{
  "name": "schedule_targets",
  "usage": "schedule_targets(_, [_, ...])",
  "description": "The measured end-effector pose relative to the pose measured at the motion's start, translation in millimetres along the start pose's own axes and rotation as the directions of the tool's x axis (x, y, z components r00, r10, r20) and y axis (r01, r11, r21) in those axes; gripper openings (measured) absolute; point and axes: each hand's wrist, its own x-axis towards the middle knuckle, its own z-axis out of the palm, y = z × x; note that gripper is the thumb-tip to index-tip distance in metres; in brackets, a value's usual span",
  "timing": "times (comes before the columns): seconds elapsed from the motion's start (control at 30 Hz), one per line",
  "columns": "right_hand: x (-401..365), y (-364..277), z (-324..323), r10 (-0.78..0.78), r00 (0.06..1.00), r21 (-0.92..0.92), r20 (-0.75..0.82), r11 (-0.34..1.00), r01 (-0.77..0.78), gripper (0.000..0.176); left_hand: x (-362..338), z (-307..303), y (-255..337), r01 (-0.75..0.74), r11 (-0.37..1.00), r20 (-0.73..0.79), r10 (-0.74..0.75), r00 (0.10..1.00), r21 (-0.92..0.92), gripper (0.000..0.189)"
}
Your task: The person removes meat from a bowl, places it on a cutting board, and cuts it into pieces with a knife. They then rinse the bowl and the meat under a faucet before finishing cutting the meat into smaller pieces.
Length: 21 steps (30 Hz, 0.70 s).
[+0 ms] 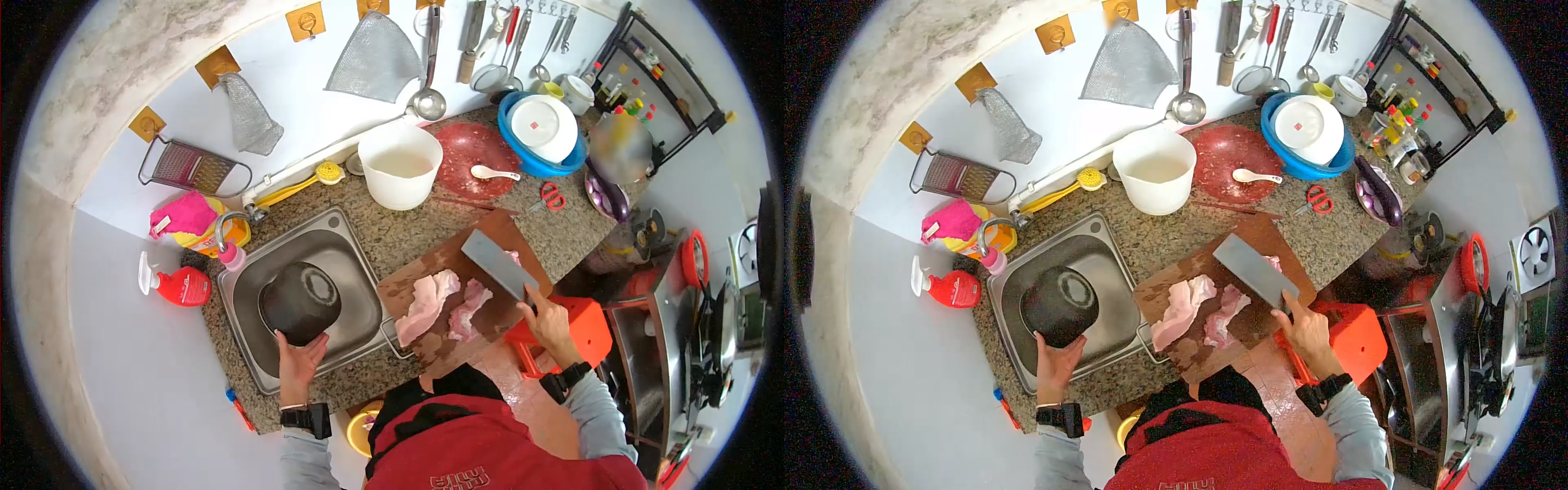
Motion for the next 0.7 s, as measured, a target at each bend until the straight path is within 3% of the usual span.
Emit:
schedule_targets(0.03, [2, 4, 2, 0.001, 1.0, -0.002, 0.0, 1.0, -0.001, 0.046, -4, 2, 1, -0.019, 0.992, -0.068, 0.028, 0.997, 0.123, 0.093])
schedule_targets(0.07, [4, 11, 3, 0.006, 1.0, -0.035, -0.005, 0.999, -0.006, 0.048, -7, 7, 1, -0.02, 0.992, -0.069, 0.028, 0.997, 0.123, 0.093])
schedule_targets(0.13, [7, 20, 5, 0.006, 1.0, -0.058, -0.009, 0.998, -0.006, 0.049, -13, 19, -4, -0.188, 0.825, -0.176, 0.325, 0.929, 0.533, 0.062])
schedule_targets(0.17, [9, 22, 7, -0.007, 1.0, -0.084, -0.016, 0.996, 0.005, 0.049, -13, 21, -5, -0.195, 0.82, -0.176, 0.335, 0.925, 0.538, 0.062])
schedule_targets(0.23, [12, 26, 13, -0.017, 1.0, -0.136, 0.003, 0.991, 0.017, 0.049, -11, 19, -9, -0.063, 0.274, -0.104, 0.555, 0.825, 0.96, 0.039])
schedule_targets(0.27, [13, 27, 17, -0.042, 0.999, -0.115, 0.005, 0.992, 0.043, 0.049, -10, 17, -11, -0.057, 0.276, -0.118, 0.579, 0.807, 0.96, 0.039])
schedule_targets(0.3, [13, 27, 23, -0.055, 0.998, -0.107, -0.007, 0.993, 0.054, 0.049, -8, 13, -15, -0.132, -0.054, 0.133, 0.689, 0.712, 0.99, 0.033])
schedule_targets(0.33, [12, 26, 28, -0.063, 0.998, -0.1, -0.018, 0.993, 0.061, 0.049, -10, 15, -18, -0.148, -0.386, 0.393, 0.694, 0.603, 0.91, 0.028])
schedule_targets(0.4, [14, 22, 34, -0.091, 0.995, -0.073, -0.043, 0.993, 0.088, 0.049, -8, 20, -19, -0.123, -0.385, 0.379, 0.713, 0.589, 0.915, 0.027])
schedule_targets(0.47, [14, 19, 34, -0.037, 0.999, -0.074, 0.001, 0.997, 0.036, 0.049, 1, 16, -18, -0.116, -0.428, 0.396, 0.657, 0.642, 0.897, 0.032])
schedule_targets(0.6, [10, 23, 43, 0.005, 0.998, -0.073, 0.068, 0.997, 0.0, 0.054, 30, -8, -10, -0.097, -0.514, 0.454, 0.636, 0.624, 0.852, 0.034])
schedule_targets(0.7, [3, 23, 50, 0.022, 0.994, -0.05, 0.105, 0.999, -0.017, 0.057, 44, -12, -3, -0.057, -0.503, 0.423, 0.654, 0.628, 0.862, 0.034])
